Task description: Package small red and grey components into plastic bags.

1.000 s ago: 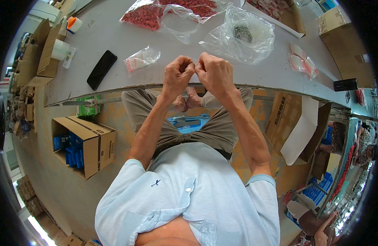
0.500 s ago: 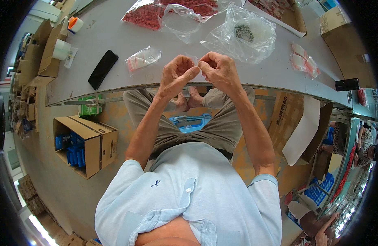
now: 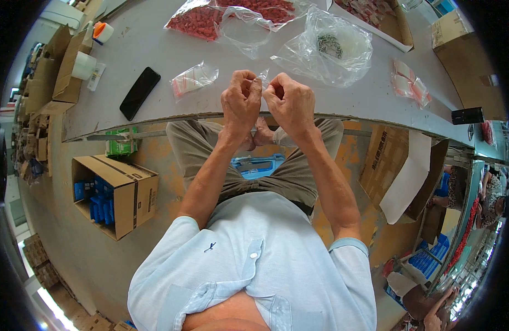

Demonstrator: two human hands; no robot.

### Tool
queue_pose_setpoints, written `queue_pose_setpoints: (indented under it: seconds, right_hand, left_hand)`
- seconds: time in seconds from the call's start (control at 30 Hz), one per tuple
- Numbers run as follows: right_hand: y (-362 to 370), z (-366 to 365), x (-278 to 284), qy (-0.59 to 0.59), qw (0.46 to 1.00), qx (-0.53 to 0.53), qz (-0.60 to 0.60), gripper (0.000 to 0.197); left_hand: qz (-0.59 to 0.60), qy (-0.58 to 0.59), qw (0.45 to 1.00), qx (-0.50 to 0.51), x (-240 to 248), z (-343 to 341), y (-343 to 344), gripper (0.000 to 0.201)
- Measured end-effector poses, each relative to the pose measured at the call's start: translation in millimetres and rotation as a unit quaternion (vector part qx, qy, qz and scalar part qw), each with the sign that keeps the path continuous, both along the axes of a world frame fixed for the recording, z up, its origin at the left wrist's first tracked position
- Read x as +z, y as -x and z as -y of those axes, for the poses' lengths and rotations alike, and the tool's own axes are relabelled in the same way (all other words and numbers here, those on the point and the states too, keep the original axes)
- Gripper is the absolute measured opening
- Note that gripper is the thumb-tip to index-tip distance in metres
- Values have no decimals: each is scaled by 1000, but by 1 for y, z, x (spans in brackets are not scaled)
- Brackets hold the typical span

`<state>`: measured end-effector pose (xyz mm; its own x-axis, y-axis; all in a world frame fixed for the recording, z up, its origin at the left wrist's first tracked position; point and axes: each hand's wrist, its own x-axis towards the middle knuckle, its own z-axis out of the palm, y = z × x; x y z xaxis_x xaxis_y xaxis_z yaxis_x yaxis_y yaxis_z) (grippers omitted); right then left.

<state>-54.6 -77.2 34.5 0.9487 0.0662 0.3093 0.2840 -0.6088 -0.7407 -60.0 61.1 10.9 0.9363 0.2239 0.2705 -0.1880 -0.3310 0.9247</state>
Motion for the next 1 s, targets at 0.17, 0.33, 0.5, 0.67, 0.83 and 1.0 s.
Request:
queue_pose_setpoints:
  seconds: [0.17,0.33,0.5,0.67,0.83,1.0]
  right_hand:
    - [1,-1,-8,-36,999,-20,-5,12]
    - [3,0,-6,-73,996,-51,-18,14]
    - [8,-5,-19,-60,996,-66,-13,13]
    - [3,16,-11,-74,997,-21,-18,12]
    - [-64,98,21,-1,991,-49,124,12]
    - [-144,162,14,209,975,-15,73,20]
  left_hand:
    - [-96,173,979,-44,0,11,-2,11]
    - [-82,245,962,-86,-12,8,-4,11]
    - [-25,119,992,-23,-17,11,-2,11]
    - [42,42,997,-54,-21,3,-8,13]
    - [35,46,996,-74,-22,-6,-25,11]
    - [-13,68,994,-80,-27,-2,-42,9]
